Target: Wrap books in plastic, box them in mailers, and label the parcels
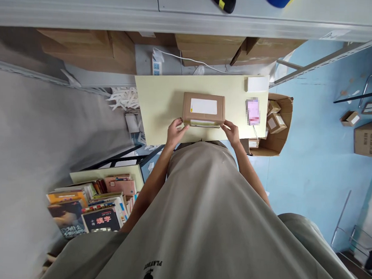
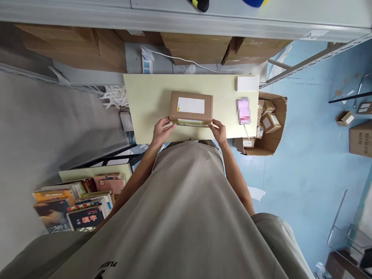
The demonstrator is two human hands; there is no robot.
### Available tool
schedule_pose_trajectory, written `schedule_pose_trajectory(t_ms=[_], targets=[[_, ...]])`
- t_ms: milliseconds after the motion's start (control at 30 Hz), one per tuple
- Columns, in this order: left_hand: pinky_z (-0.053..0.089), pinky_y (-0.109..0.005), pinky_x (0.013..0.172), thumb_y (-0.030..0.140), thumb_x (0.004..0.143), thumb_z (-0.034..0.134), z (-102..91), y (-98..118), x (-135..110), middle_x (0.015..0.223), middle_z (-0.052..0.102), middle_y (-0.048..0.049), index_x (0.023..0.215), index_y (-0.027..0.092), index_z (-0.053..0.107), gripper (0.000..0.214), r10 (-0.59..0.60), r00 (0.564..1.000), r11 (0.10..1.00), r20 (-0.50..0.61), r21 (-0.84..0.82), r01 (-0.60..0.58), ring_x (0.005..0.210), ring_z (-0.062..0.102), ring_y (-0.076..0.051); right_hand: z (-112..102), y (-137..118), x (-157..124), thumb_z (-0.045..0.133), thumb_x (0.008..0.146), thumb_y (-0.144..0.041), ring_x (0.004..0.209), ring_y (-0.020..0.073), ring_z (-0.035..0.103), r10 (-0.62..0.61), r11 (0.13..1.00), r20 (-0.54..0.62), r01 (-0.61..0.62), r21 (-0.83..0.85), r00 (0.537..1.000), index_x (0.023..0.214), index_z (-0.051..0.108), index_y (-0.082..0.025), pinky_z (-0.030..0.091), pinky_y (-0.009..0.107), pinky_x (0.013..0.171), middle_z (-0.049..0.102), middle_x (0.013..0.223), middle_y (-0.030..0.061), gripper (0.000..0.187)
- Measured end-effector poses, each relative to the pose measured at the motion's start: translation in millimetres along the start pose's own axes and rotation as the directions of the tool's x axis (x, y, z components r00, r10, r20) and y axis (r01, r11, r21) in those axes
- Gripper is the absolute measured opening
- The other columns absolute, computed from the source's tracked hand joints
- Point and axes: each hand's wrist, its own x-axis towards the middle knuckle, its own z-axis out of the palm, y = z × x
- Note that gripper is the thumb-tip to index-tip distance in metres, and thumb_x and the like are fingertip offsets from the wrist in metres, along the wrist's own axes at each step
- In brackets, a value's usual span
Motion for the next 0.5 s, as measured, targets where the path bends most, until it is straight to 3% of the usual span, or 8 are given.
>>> schedule_pose_trajectory(t_ms=[167, 333, 500], targets=[[0.069, -0.048, 0.118, 0.036, 0.095, 0.085, -14.5, 16, 4, 0.133, 0.088, -0.0153, 0.125, 0.018, 0.085, 0.035, 0.165, 0.986, 0.985, 0.002, 0.055, -0.164, 0.127, 0.085, -0.031, -8, -27, -4, 0.08, 0.091, -0.087, 0.128, 0.0386, 0.084, -0.089, 0.991, -0.134, 0.075, -0.108, 0.987, 0.121, 0.093, -0.02, 0.068, 0.056, 0.118, 0.09, 0.133, 0.0165, 0.075], [0.069, -0.045, 0.114, 0.027, 0.09, 0.086, -12.9, 18, 7, 0.114, 0.091, -0.012, 0.11, 0.019, 0.086, 0.021, 0.107, 0.994, 0.984, 0.034, 0.137, -0.111, 0.11, 0.087, -0.029, -11, -28, -2, 0.078, 0.092, -0.084, 0.114, 0.0388, 0.087, 0.022, 0.968, -0.106, -0.047, -0.245, 0.994, 0.107, 0.091, -0.021, 0.07, 0.057, 0.11, 0.092, 0.117, 0.0153, 0.067], [0.068, -0.043, 0.111, 0.034, 0.094, 0.087, -13.3, 17, 2, 0.122, 0.091, -0.0132, 0.113, 0.019, 0.085, 0.024, 0.057, 0.998, 0.985, 0.027, 0.159, -0.061, 0.111, 0.088, -0.029, -12, -21, -10, 0.082, 0.088, -0.083, 0.122, 0.0384, 0.087, 0.05, 0.977, -0.119, -0.073, -0.201, 0.992, 0.123, 0.087, -0.018, 0.07, 0.057, 0.113, 0.09, 0.131, 0.0197, 0.074]])
